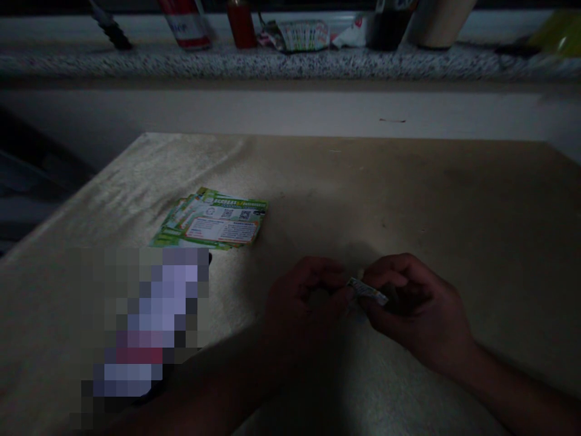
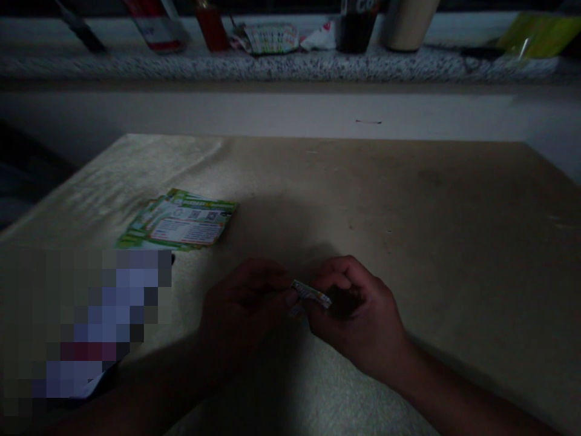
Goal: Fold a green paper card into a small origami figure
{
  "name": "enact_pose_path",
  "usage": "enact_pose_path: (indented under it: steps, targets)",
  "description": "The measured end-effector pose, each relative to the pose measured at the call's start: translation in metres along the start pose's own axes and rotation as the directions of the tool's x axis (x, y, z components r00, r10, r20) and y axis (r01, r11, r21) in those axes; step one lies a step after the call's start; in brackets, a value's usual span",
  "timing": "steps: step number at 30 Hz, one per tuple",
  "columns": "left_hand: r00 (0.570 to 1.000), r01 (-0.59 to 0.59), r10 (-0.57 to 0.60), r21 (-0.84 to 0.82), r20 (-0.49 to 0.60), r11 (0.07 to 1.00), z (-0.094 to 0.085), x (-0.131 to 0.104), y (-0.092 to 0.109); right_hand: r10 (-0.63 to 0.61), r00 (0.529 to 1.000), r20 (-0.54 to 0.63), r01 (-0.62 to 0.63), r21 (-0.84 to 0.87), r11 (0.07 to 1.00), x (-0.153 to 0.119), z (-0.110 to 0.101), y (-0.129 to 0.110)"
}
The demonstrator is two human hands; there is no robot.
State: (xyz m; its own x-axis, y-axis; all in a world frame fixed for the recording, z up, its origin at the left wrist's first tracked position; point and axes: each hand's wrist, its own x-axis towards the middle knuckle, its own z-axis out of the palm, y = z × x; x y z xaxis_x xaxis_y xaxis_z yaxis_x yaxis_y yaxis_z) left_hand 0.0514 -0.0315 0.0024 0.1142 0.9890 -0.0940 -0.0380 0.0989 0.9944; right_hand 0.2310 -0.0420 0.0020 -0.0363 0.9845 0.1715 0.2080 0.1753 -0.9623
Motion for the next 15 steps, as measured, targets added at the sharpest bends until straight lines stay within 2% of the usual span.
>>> enact_pose_path:
  steps: [3,6,15]
  targets:
    - [0.998,0.054,-0.053,-0.088,0.014,0.995,0.0,0.0024,0.0032,0.054,0.998,-0.011,-0.052,0.126,0.991,0.0002,0.0024,-0.0019]
    - [0.997,0.06,-0.054,-0.154,0.046,0.986,-0.0001,0.0051,0.0043,0.089,0.996,-0.009,-0.084,0.238,0.968,-0.0002,0.0036,-0.0022]
    - [0.991,0.114,-0.089,-0.275,0.103,0.955,-0.0028,0.0083,0.002,0.21,0.976,0.053,-0.216,0.281,0.935,0.0023,-0.0031,0.0]
